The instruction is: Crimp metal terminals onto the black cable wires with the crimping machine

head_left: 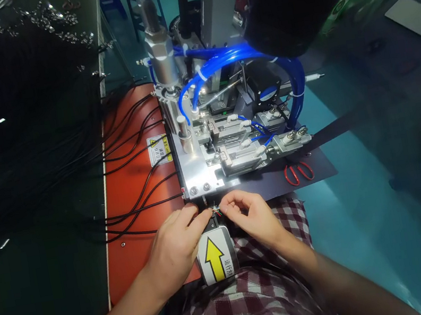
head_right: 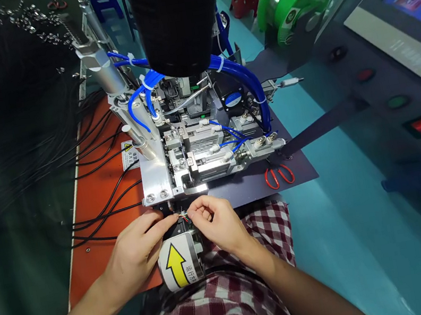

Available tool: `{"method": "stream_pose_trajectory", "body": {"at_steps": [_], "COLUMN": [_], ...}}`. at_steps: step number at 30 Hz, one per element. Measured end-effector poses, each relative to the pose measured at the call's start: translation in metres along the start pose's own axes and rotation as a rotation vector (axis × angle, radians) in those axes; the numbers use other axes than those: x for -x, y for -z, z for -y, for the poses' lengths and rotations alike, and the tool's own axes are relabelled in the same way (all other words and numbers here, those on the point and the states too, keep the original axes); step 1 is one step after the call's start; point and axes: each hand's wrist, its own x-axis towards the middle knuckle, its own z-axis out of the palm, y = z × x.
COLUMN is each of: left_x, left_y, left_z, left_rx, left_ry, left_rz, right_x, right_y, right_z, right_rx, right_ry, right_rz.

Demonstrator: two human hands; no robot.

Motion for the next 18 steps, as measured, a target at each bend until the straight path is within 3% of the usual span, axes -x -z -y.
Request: {"method": "stream_pose_trajectory", "body": {"at_steps": [6, 18], "left_x": [-0.001, 0.000], "left_y": [0.001, 0.001], "left_z": [-0.001, -0.001], "left_rx": [-0.003, -0.016], "left_ry": [0.001, 0.005], "left_rz": [-0.005, -0.004], "right_x": [-0.001, 0.005], "right_y": [0.005, 0.010], "right_z": [0.007, 0.029], "right_rx": [0.195, 0.977], "right_ry": [0.140, 0.583], "right_rz": [-0.013, -0.043]}}
